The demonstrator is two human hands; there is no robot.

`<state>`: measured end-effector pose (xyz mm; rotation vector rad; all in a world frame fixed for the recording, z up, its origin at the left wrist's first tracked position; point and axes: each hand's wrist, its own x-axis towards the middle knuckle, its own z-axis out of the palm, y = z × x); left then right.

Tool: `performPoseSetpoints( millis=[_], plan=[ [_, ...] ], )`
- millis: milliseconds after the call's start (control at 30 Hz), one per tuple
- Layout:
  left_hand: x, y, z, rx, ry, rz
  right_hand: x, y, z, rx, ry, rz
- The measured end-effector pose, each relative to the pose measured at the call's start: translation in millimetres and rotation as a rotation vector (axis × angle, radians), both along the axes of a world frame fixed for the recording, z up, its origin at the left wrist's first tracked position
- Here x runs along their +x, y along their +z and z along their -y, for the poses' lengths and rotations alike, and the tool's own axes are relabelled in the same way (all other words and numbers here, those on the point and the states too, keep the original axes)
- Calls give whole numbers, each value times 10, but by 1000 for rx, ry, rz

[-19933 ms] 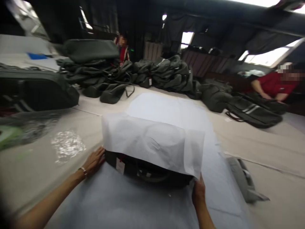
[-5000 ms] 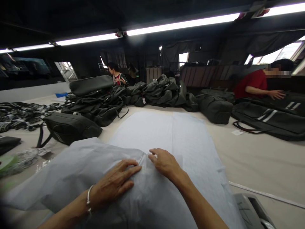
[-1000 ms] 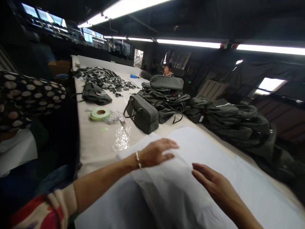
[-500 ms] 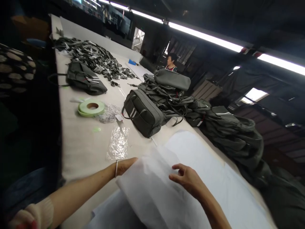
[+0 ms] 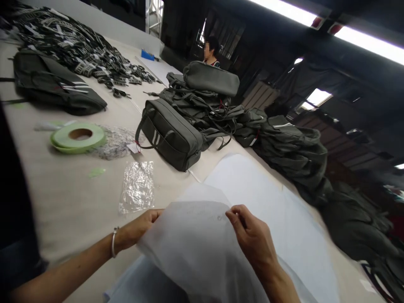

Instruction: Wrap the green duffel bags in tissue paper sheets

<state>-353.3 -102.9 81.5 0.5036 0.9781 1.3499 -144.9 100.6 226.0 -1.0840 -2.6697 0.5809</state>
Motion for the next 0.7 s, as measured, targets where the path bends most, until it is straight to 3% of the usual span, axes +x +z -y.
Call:
performPoseSetpoints(
  millis=[133, 333, 400, 533, 633, 700],
  plan=[
    [-153, -177, 89, -17, 72, -102, 78, -233, -165, 140, 5, 39],
    [-228, -378, 224, -80, -3, -98, 113, -528, -312, 147, -92, 96],
    [-242, -360, 262, -79, 3, -134, 120, -552, -329, 151, -109, 111],
    [-322, -185, 265, -20, 134, -163, 110, -573, -354, 141, -94, 116],
    [-329, -115, 156, 24, 2, -99, 72, -572, -332, 131, -85, 108],
    [-281, -161, 60, 24, -104, -94, 30, -546, -288, 120, -55, 114]
  ],
)
